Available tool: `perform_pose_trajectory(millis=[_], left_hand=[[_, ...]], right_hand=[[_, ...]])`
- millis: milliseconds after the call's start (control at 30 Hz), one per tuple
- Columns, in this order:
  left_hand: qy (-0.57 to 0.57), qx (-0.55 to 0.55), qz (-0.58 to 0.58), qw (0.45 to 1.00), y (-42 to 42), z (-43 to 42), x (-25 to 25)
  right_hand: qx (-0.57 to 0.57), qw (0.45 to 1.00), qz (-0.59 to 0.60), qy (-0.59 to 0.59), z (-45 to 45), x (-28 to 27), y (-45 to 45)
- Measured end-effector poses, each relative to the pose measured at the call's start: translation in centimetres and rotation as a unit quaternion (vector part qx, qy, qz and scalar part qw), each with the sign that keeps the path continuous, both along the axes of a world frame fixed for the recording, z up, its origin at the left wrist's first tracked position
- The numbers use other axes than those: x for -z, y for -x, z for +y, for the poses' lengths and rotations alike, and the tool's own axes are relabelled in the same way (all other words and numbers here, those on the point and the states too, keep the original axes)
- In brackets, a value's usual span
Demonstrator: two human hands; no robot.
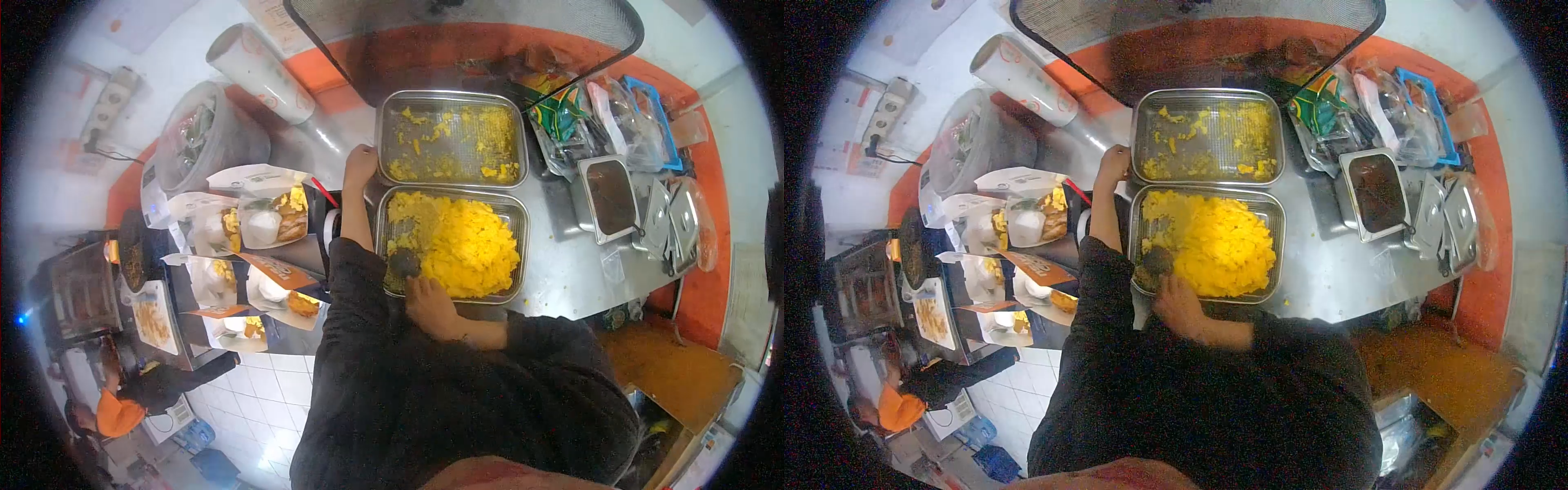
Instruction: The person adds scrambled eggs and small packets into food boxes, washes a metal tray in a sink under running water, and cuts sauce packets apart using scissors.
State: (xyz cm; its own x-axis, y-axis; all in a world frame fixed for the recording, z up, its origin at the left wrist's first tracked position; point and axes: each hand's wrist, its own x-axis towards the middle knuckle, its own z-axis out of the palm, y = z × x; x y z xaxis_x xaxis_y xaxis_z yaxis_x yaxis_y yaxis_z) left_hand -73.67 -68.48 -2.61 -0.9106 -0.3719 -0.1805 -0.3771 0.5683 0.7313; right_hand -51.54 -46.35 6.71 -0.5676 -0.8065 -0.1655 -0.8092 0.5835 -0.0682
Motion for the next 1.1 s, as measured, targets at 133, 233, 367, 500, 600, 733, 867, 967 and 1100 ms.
perform_pose_trajectory(millis=[133, 233, 367, 500, 600, 733, 867, 967, 1100], left_hand=[[-0.269, -0.033, 0.018, 0.962, 0.6, 0.0, 0.2], [-0.341, -0.007, 0.102, 0.934, 0.5, 1.6, -2.4], [-0.302, 0.006, 0.188, 0.935, 0.7, 2.8, -4.8], [-0.152, -0.007, 0.168, 0.974, -0.5, 4.1, -8.9], [-0.052, -0.023, 0.21, 0.976, -2.6, 5.2, -11.5], [-0.047, -0.063, 0.2, 0.977, -9.7, 7.6, -16.7], [-0.028, -0.114, 0.205, 0.972, -19.0, 8.0, -17.2], [-0.082, -0.16, 0.209, 0.961, -26.1, 7.9, -13.0], [-0.233, -0.256, 0.172, 0.922, -37.3, 10.5, -15.8]], right_hand=[[0.084, 0.964, -0.084, 0.237, 1.4, -6.3, 6.0], [0.118, 0.893, 0.145, 0.409, 4.3, -13.8, 14.7], [0.044, 0.597, 0.714, 0.364, 7.4, -26.4, 28.5], [-0.036, 0.75, 0.59, 0.298, 7.4, -29.2, 29.4], [0.033, 0.805, 0.529, 0.265, 7.6, -28.8, 29.7], [0.016, 0.766, 0.574, 0.291, 7.7, -28.0, 28.6], [0.064, 0.786, 0.571, 0.227, 10.7, -25.6, 31.9], [0.09, 0.817, 0.544, 0.166, 10.4, -26.0, 28.4], [0.018, 0.84, 0.526, 0.131, 10.5, -26.4, 26.4]])
